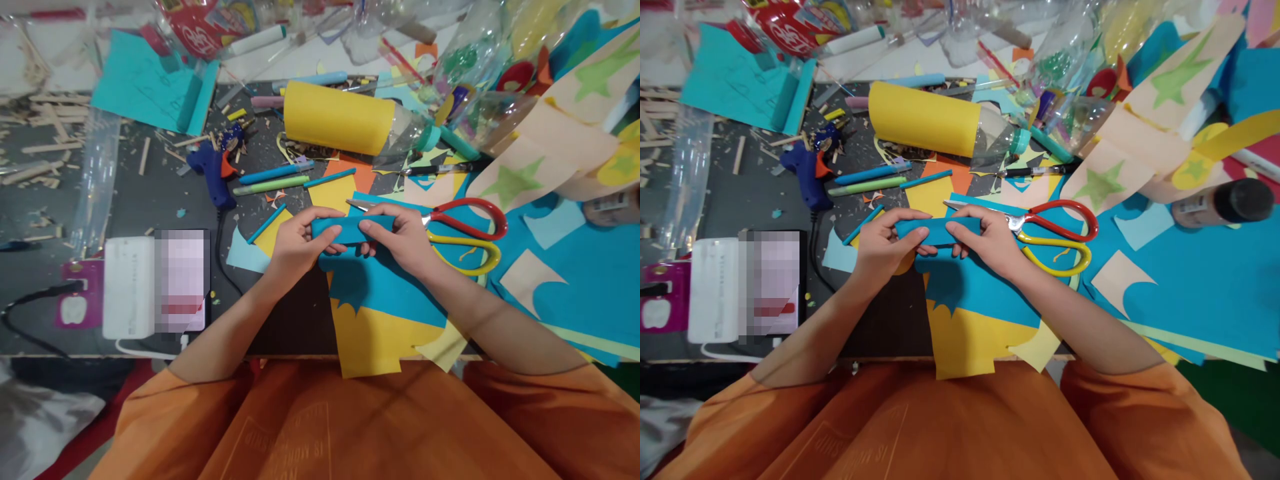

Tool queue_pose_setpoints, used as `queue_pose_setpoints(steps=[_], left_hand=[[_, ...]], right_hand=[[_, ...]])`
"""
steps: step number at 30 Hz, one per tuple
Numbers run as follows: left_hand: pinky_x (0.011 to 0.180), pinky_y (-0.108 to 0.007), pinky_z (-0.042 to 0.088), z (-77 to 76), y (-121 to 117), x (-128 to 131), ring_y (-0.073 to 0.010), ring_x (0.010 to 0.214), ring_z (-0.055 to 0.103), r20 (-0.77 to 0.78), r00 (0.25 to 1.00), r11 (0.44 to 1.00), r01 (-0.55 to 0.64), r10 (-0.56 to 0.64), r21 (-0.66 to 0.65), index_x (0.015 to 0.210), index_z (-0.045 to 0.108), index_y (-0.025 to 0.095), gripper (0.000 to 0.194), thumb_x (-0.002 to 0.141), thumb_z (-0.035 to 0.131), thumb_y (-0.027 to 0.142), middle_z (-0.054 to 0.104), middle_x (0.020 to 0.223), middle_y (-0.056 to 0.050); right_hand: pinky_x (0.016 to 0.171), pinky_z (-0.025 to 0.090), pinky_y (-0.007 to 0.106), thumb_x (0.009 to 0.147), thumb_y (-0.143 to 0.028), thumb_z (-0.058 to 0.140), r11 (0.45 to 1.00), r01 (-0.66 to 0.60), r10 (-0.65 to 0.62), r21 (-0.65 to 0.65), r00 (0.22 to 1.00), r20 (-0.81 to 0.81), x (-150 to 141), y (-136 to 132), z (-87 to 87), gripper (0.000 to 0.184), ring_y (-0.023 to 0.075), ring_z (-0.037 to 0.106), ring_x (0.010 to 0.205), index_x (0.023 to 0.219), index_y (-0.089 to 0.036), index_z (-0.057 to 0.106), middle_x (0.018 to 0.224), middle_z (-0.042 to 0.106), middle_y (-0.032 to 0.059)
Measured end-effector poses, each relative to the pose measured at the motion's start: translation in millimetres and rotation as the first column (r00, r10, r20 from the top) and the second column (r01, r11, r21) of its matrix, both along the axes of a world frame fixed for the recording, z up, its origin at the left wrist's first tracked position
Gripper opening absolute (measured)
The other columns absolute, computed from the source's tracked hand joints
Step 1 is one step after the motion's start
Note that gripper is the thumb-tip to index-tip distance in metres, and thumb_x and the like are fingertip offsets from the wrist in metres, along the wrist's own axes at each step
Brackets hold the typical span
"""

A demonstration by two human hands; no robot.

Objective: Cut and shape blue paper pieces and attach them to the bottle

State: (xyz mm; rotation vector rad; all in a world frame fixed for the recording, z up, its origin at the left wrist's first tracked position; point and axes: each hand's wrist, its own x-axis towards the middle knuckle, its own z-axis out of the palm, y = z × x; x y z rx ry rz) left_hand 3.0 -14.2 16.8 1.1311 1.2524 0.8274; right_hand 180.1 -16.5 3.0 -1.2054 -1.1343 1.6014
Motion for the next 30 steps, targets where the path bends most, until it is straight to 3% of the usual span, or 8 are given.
queue_pose_setpoints(steps=[6,12,20,30], left_hand=[[0.054,-0.024,0.058,2.0,0.6,-0.2,-0.0173,0.057,0.071,0.015,1.0,1.0,0.022,-0.022,0.008,0.087,0.066,0.019,0.02,0.072,0.071,0.032,0.068,0.06,0.002],[0.055,-0.023,0.057,-8.4,3.1,-2.6,-0.014,0.054,0.068,0.131,0.991,1.0,-0.001,0.004,-0.027,0.108,0.059,0.019,0.045,0.071,0.074,0.04,0.065,0.062,0.004],[0.054,-0.021,0.056,-16.8,7.9,-5.2,-0.0096,0.051,0.059,0.186,0.979,0.996,-0.089,0.089,-0.006,0.082,0.064,0.019,0.033,0.066,0.077,0.045,0.057,0.055,0.006],[0.054,-0.023,0.055,-17.4,8.6,-5.5,-0.0116,0.054,0.062,0.081,0.987,0.987,-0.146,0.14,0.074,0.076,0.061,0.018,0.033,0.065,0.078,0.045,0.063,0.061,0.003]], right_hand=[[0.042,0.049,0.024,0.068,-0.053,0.077,1.0,-0.008,0.008,-0.019,1.0,0.001,0.0,-0.5,1.7,0.039,0.0131,0.06,0.041,0.075,-0.019,0.059,0.048,0.063,-0.0033],[0.044,0.05,0.023,0.07,-0.053,0.075,1.0,0.014,-0.014,0.001,1.0,-0.004,0.1,-0.2,0.1,0.038,0.0117,0.059,0.04,0.075,-0.02,0.057,0.048,0.063,-0.005],[0.043,0.05,0.022,0.071,-0.054,0.073,0.996,0.077,-0.078,0.041,0.997,0.023,1.3,0.0,-1.9,0.038,0.0115,0.059,0.039,0.077,-0.02,0.058,0.047,0.062,-0.0054],[0.045,0.053,0.025,0.07,-0.054,0.074,0.995,0.096,-0.097,0.029,0.995,0.034,-0.8,-0.6,-4.3,0.038,0.014,0.064,0.043,0.079,-0.019,0.062,0.049,0.064,-0.0041]])
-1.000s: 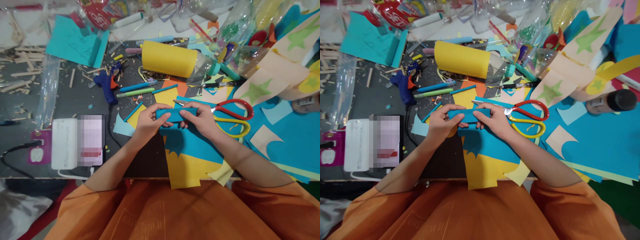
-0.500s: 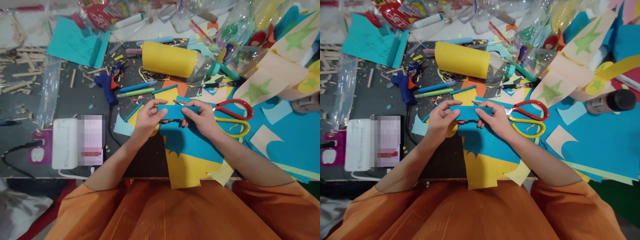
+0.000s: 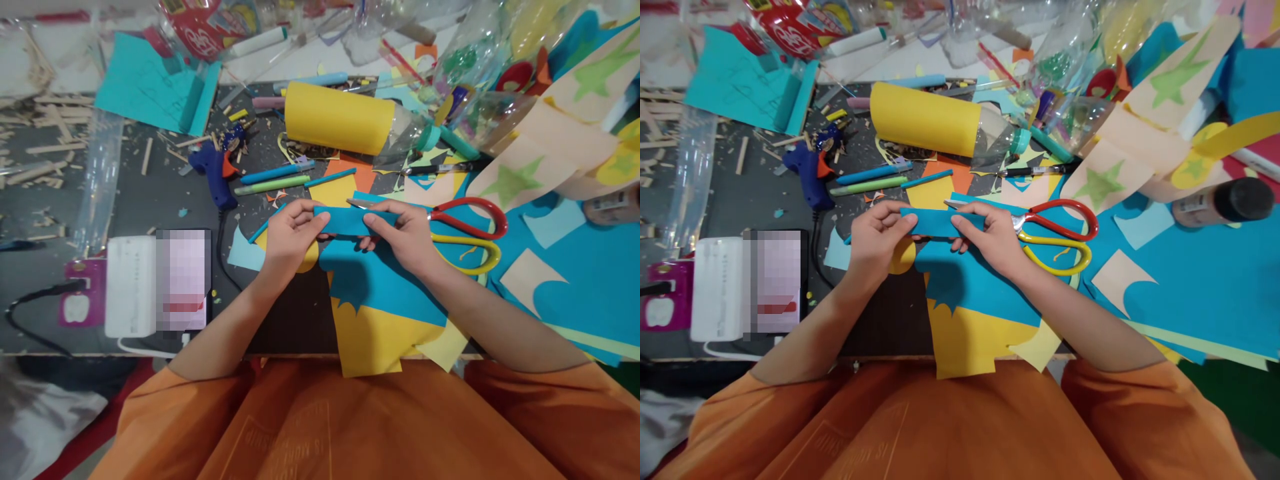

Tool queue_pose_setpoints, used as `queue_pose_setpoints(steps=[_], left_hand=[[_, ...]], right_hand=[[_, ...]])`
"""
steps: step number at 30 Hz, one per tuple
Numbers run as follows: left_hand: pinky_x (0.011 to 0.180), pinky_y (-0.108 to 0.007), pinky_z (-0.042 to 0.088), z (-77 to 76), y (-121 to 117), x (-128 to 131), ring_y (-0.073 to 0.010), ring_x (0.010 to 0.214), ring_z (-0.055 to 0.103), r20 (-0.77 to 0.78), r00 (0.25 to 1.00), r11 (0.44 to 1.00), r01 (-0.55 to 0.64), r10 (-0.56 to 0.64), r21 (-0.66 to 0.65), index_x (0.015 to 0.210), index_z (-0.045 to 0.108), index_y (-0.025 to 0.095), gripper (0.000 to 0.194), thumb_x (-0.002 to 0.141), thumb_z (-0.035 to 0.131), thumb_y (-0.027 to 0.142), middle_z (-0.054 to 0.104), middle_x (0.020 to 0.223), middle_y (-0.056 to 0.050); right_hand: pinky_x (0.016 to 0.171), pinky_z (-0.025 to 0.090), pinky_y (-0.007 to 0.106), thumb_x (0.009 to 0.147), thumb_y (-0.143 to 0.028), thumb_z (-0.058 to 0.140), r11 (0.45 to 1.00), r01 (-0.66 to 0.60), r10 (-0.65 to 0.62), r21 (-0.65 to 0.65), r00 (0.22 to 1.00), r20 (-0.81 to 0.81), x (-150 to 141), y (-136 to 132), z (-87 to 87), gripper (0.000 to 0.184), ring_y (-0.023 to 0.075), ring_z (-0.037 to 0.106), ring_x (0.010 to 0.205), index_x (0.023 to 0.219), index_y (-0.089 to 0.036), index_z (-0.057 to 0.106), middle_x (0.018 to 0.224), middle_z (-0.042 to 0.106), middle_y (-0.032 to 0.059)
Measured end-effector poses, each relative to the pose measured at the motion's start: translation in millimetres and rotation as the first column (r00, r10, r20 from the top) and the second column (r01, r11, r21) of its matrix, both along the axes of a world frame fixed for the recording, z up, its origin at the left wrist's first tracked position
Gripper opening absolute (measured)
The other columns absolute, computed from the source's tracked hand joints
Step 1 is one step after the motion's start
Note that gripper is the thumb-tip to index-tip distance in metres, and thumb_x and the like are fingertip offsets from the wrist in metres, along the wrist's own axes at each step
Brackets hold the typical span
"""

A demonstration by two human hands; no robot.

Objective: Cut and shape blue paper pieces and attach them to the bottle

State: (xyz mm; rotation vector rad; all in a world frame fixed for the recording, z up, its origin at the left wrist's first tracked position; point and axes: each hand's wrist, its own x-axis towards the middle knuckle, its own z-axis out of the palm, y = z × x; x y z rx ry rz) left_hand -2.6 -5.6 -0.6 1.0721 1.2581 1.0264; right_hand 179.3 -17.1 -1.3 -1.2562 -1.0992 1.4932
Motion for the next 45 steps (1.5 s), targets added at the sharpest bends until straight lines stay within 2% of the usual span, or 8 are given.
queue_pose_setpoints(steps=[5,10,14,18,22,25,30,45], left_hand=[[0.053,-0.021,0.052,0.4,0.0,-0.2,-0.0098,0.053,0.059,-0.036,0.999,1.0,-0.009,0.01,0.028,0.075,0.057,0.02,0.027,0.068,0.075,0.039,0.056,0.056,0.005],[0.055,-0.025,0.057,0.7,1.0,0.9,-0.0136,0.055,0.065,0.038,0.995,0.989,0.101,-0.098,-0.11,0.079,0.058,0.019,0.034,0.062,0.079,0.041,0.059,0.058,0.005],[0.053,-0.023,0.056,4.2,0.0,2.7,-0.0128,0.053,0.065,0.04,0.998,0.989,0.06,-0.055,-0.136,0.075,0.058,0.019,0.034,0.06,0.08,0.039,0.062,0.058,0.005],[0.052,-0.022,0.055,7.7,-2.3,3.7,-0.0122,0.052,0.063,0.009,0.999,0.992,0.037,-0.036,-0.123,0.074,0.057,0.019,0.031,0.061,0.079,0.037,0.061,0.057,0.005],[0.053,-0.023,0.054,7.0,-2.7,3.0,-0.0117,0.051,0.062,0.004,0.999,0.995,0.042,-0.042,-0.089,0.072,0.056,0.019,0.028,0.063,0.077,0.034,0.059,0.056,0.005],[0.052,-0.023,0.053,6.7,-2.7,2.1,-0.0119,0.051,0.061,-0.009,0.999,0.997,0.036,-0.037,-0.063,0.073,0.056,0.019,0.026,0.064,0.076,0.034,0.059,0.056,0.005],[0.052,-0.023,0.051,7.5,-4.0,2.1,-0.013,0.055,0.061,-0.078,0.995,0.998,0.063,-0.064,-0.014,0.075,0.058,0.02,0.023,0.067,0.074,0.034,0.059,0.061,0.003],[0.05,-0.021,0.049,8.6,-5.1,2.7,-0.0114,0.054,0.059,-0.08,0.993,0.996,0.081,-0.082,-0.024,0.075,0.059,0.019,0.023,0.066,0.074,0.034,0.06,0.059,0.004]], right_hand=[[0.048,0.057,0.027,0.072,-0.051,0.074,1.0,0.004,-0.004,0.025,0.999,0.037,0.6,-0.9,-0.2,0.034,0.0165,0.068,0.051,0.081,-0.019,0.065,0.061,0.069,-0.0007],[0.051,0.059,0.028,0.074,-0.048,0.073,0.998,-0.036,0.032,0.052,0.997,0.067,1.2,-0.4,-0.7,0.031,0.0158,0.069,0.052,0.081,-0.019,0.066,0.071,0.071,0.0002],[0.052,0.059,0.03,0.076,-0.053,0.069,0.994,-0.065,0.056,0.086,0.993,0.105,0.6,0.3,-1.2,0.033,0.016,0.069,0.055,0.08,-0.02,0.067,0.083,0.073,0.0021],[0.062,0.06,0.032,0.078,-0.053,0.067,0.985,-0.085,0.049,0.151,0.973,0.224,2.4,0.6,-1.1,0.032,0.0215,0.072,0.079,0.081,-0.021,0.07,0.103,0.074,0.0044],[0.079,0.058,0.039,0.079,-0.045,0.067,0.97,-0.109,0.045,0.217,0.959,0.281,5.3,0.7,0.6,0.025,0.026,0.07,0.095,0.079,-0.021,0.071,0.089,0.075,0.003],[0.075,0.058,0.037,0.076,-0.048,0.069,0.979,-0.1,0.055,0.176,0.967,0.249,5.3,0.5,3.8,0.027,0.0249,0.071,0.086,0.074,-0.02,0.07,0.083,0.074,0.0029],[0.048,0.055,0.027,0.071,-0.053,0.073,0.994,-0.098,0.092,0.051,0.99,0.107,1.6,-0.6,8.1,0.033,0.0154,0.065,0.053,0.071,-0.021,0.065,0.068,0.068,0.0001],[0.043,0.05,0.02,0.074,-0.04,0.071,0.991,-0.132,0.128,0.031,0.985,0.119,1.6,0.9,7.4,0.023,0.0105,0.063,0.046,0.07,-0.019,0.062,0.063,0.063,-0.0029]])
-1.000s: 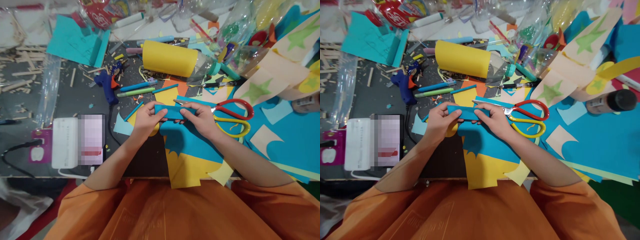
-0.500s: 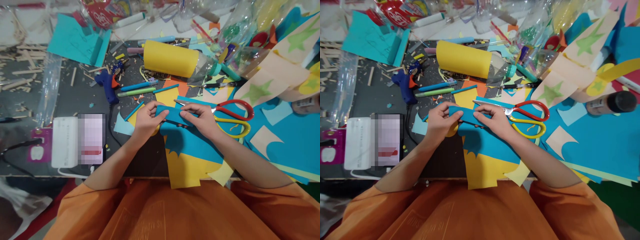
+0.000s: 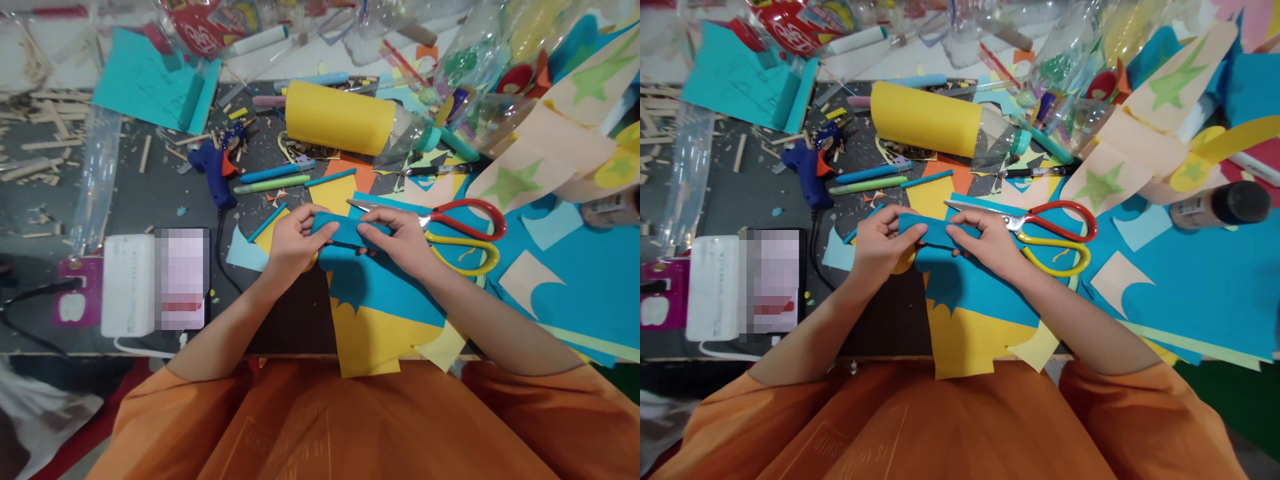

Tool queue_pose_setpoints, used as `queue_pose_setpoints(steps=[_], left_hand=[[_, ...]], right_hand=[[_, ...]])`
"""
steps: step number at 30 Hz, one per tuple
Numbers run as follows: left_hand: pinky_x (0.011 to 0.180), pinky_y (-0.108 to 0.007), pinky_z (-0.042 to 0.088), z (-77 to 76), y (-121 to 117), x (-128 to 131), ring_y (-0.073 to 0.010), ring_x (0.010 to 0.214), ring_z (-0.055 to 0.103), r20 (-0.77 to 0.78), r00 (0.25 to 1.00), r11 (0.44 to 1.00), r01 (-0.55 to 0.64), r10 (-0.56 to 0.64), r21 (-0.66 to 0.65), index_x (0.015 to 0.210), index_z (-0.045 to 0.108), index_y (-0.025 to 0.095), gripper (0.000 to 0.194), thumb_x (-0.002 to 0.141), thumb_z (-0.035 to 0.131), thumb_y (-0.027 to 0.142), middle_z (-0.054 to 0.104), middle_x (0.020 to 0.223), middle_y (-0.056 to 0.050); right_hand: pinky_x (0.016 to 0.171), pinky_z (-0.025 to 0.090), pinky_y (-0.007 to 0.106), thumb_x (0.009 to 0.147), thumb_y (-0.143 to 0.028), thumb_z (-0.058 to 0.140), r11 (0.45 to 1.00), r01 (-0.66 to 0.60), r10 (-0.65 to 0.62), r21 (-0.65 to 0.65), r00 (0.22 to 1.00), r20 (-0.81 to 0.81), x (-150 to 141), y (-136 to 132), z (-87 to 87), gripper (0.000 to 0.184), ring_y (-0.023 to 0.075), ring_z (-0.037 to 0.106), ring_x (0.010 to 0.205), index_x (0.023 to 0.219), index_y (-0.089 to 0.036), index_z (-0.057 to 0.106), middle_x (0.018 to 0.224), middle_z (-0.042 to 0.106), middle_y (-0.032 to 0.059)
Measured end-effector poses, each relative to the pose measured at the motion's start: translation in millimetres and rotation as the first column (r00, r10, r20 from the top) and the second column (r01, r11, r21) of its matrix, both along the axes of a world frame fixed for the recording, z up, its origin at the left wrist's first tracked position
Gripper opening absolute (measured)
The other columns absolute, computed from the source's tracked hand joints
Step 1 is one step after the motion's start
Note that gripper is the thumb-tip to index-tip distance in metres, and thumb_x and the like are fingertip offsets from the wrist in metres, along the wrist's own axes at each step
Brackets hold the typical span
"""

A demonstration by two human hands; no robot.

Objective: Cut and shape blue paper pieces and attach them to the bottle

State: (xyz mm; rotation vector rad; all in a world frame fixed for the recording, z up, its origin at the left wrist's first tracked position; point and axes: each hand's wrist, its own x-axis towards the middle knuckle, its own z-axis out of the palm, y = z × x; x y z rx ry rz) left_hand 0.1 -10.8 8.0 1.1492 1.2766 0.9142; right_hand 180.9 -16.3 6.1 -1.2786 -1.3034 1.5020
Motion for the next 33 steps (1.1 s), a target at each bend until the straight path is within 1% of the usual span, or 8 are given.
queue_pose_setpoints(steps=[6,9,14,19,24,29,31,33], left_hand=[[0.051,-0.022,0.051,1.1,1.4,1.1,-0.0121,0.052,0.061,0.013,1.0,0.999,-0.014,0.015,-0.036,0.074,0.058,0.019,0.026,0.062,0.076,0.034,0.06,0.058,0.004],[0.051,-0.022,0.052,0.6,1.4,1.3,-0.0115,0.051,0.061,0.027,0.999,0.999,-0.021,0.022,-0.043,0.074,0.058,0.019,0.027,0.061,0.077,0.034,0.06,0.057,0.004],[0.052,-0.022,0.054,0.5,0.8,0.5,-0.0117,0.052,0.062,0.072,0.997,0.998,-0.024,0.029,-0.065,0.071,0.058,0.02,0.028,0.063,0.078,0.038,0.063,0.058,0.004],[0.055,-0.024,0.056,-2.3,3.6,-2.3,-0.0129,0.052,0.064,0.094,0.991,0.994,-0.09,0.095,-0.061,0.071,0.059,0.019,0.032,0.061,0.08,0.041,0.064,0.056,0.003],[0.056,-0.025,0.056,-3.6,7.0,-4.4,-0.0126,0.052,0.063,0.072,0.989,0.991,-0.132,0.132,0.001,0.07,0.062,0.019,0.029,0.061,0.08,0.04,0.063,0.056,0.003],[0.054,-0.025,0.053,-5.6,7.1,-5.5,-0.0127,0.051,0.062,0.025,0.989,0.988,-0.146,0.145,0.059,0.067,0.059,0.02,0.028,0.065,0.077,0.041,0.059,0.055,0.004],[0.056,-0.025,0.052,-6.2,6.5,-5.8,-0.0129,0.055,0.062,0.006,0.991,0.987,-0.134,0.134,0.088,0.069,0.059,0.02,0.026,0.068,0.074,0.041,0.059,0.058,0.003],[0.06,-0.025,0.052,-6.2,6.0,-6.0,-0.0127,0.062,0.062,-0.018,0.992,0.981,-0.122,0.126,0.15,0.072,0.058,0.021,0.022,0.07,0.072,0.038,0.061,0.065,0.002]], right_hand=[[0.042,0.05,0.021,0.072,-0.047,0.072,1.0,0.014,-0.013,-0.016,1.0,0.02,-0.6,-0.5,0.7,0.03,0.0114,0.063,0.046,0.071,-0.019,0.062,0.063,0.063,-0.0025],[0.042,0.05,0.021,0.072,-0.046,0.072,1.0,0.015,-0.015,-0.016,0.999,0.028,-0.7,-0.9,-0.7,0.029,0.0113,0.063,0.046,0.071,-0.019,0.062,0.062,0.062,-0.0027],[0.043,0.051,0.023,0.073,-0.049,0.071,0.999,0.041,-0.041,-0.005,0.999,0.022,-0.7,-1.5,-1.2,0.032,0.0111,0.06,0.043,0.071,-0.019,0.061,0.055,0.061,-0.0034],[0.044,0.051,0.024,0.072,-0.05,0.072,0.995,0.095,-0.095,0.009,0.996,0.002,-1.1,-1.0,-0.9,0.032,0.0113,0.059,0.042,0.07,-0.02,0.06,0.052,0.06,-0.0043],[0.042,0.051,0.024,0.07,-0.052,0.073,0.991,0.133,-0.133,0.023,0.991,-0.013,-1.7,-0.6,-3.5,0.034,0.0112,0.06,0.042,0.068,-0.021,0.059,0.054,0.058,-0.0053],[0.044,0.053,0.024,0.071,-0.051,0.072,0.99,0.135,-0.135,0.048,0.991,0.011,-1.6,-1.7,-2.8,0.033,0.0115,0.061,0.043,0.068,-0.022,0.058,0.056,0.058,-0.0051],[0.043,0.053,0.025,0.071,-0.051,0.072,0.989,0.137,-0.138,0.052,0.99,0.007,-1.5,-1.9,-2.6,0.033,0.0117,0.061,0.042,0.068,-0.022,0.058,0.056,0.059,-0.0048],[0.042,0.053,0.024,0.071,-0.051,0.072,0.989,0.141,-0.141,0.047,0.99,-0.002,-1.2,-1.8,-3.1,0.033,0.0116,0.06,0.042,0.068,-0.022,0.058,0.057,0.059,-0.0046]])
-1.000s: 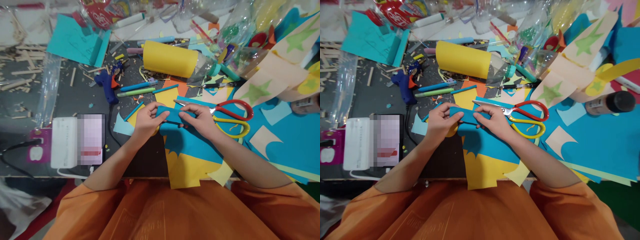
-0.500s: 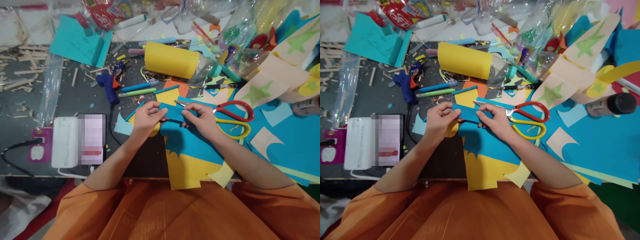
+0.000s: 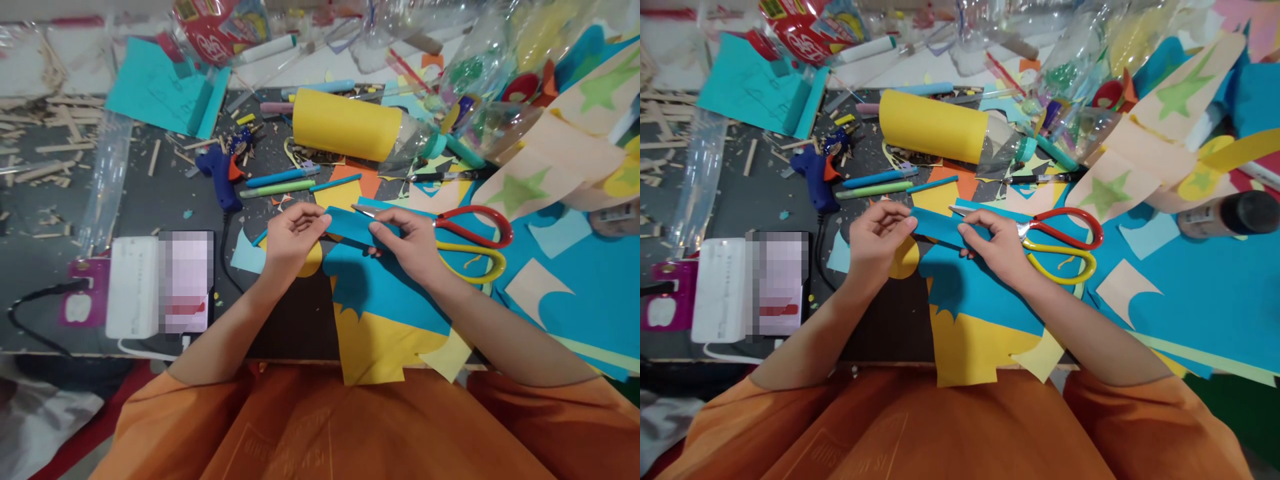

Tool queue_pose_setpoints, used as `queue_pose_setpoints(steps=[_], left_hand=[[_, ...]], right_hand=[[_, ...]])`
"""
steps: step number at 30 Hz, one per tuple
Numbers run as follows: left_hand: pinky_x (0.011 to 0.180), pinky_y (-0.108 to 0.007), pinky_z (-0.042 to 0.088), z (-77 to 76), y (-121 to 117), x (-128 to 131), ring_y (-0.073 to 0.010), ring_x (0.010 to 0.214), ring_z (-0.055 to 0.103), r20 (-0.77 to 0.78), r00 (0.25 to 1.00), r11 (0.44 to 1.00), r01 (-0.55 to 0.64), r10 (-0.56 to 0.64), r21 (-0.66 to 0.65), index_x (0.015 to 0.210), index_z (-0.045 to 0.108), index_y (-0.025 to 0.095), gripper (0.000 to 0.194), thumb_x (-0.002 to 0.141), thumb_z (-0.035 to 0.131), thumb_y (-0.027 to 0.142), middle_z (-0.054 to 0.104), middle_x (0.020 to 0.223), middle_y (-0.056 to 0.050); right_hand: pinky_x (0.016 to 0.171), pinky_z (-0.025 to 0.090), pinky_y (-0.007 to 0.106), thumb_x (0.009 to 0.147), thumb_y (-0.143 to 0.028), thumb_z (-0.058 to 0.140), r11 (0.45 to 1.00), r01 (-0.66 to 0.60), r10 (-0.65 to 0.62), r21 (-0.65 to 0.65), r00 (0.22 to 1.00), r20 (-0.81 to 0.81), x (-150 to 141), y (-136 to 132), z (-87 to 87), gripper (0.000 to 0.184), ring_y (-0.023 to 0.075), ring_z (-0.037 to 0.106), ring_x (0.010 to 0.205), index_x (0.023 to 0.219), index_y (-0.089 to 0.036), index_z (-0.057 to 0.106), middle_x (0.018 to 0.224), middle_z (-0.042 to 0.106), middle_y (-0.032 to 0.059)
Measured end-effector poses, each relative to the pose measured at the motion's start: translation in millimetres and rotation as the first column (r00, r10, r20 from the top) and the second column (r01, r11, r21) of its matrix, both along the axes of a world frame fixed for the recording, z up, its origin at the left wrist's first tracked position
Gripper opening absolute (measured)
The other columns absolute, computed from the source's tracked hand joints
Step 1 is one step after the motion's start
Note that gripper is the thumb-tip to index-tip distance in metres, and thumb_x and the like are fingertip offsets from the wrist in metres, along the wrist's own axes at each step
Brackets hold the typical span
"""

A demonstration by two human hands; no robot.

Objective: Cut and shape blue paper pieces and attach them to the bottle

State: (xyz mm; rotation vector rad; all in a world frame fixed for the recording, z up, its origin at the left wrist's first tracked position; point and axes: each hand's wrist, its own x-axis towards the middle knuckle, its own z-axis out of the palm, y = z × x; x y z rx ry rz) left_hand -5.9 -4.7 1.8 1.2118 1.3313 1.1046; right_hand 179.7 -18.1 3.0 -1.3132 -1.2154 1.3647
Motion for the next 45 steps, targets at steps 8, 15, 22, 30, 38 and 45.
queue_pose_setpoints(steps=[8,15,22,30,38,45], left_hand=[[0.066,-0.025,0.052,-0.4,-0.2,-2.5,-0.0127,0.071,0.061,-0.089,0.995,0.976,0.056,-0.038,0.21,0.073,0.064,0.022,0.003,0.076,0.064,0.02,0.066,0.075,0.0],[0.072,-0.025,0.054,6.9,-0.6,-4.1,-0.0152,0.081,0.066,-0.105,0.993,0.981,0.071,-0.052,0.178,0.076,0.071,0.021,0.007,0.077,0.065,0.019,0.072,0.083,-0.002],[0.072,-0.023,0.053,7.8,0.4,-6.2,-0.0139,0.083,0.066,-0.165,0.982,0.961,0.128,-0.089,0.245,0.085,0.075,0.021,0.015,0.078,0.063,0.016,0.073,0.091,-0.002],[0.067,-0.02,0.052,7.0,0.2,-7.3,-0.012,0.083,0.065,-0.096,0.988,0.955,0.146,-0.125,0.257,0.089,0.075,0.022,0.019,0.077,0.064,0.013,0.072,0.093,-0.002],[0.065,-0.019,0.051,9.0,0.2,-8.0,-0.0106,0.079,0.063,-0.094,0.985,0.957,0.163,-0.144,0.238,0.092,0.075,0.022,0.022,0.077,0.063,0.012,0.071,0.096,-0.002],[0.059,-0.02,0.048,6.3,-0.9,-9.3,-0.0079,0.067,0.058,-0.124,0.982,0.956,0.17,-0.144,0.238,0.094,0.075,0.023,0.028,0.077,0.057,0.01,0.07,0.096,-0.002]], right_hand=[[0.041,0.051,0.023,0.074,-0.042,0.072,1.0,0.006,-0.006,0.006,0.999,-0.039,1.1,0.5,-1.4,0.025,0.0115,0.059,0.04,0.068,-0.021,0.06,0.052,0.061,-0.0048],[0.04,0.05,0.022,0.075,-0.039,0.073,1.0,0.018,-0.017,0.008,0.997,-0.072,1.1,-0.4,-1.2,0.024,0.0109,0.059,0.039,0.069,-0.02,0.06,0.051,0.062,-0.0044],[0.038,0.05,0.02,0.074,-0.041,0.074,0.999,0.034,-0.033,0.014,0.994,-0.107,3.0,-0.2,-5.9,0.025,0.0099,0.058,0.037,0.07,-0.019,0.063,0.05,0.062,-0.0049],[0.037,0.05,0.02,0.077,-0.034,0.073,1.0,0.03,-0.028,0.008,0.988,-0.155,5.9,-0.4,-11.8,0.016,0.0101,0.058,0.037,0.072,-0.02,0.067,0.05,0.063,-0.0049],[0.036,0.049,0.02,0.074,-0.034,0.075,0.999,0.04,-0.039,0.002,0.98,-0.194,4.2,0.0,-8.4,0.017,0.0102,0.058,0.037,0.07,-0.019,0.066,0.05,0.062,-0.0047],[0.037,0.05,0.02,0.076,-0.035,0.074,0.999,0.031,-0.032,-0.011,0.984,-0.176,5.2,-0.4,-10.3,0.018,0.0103,0.058,0.037,0.072,-0.019,0.066,0.049,0.063,-0.0041]])
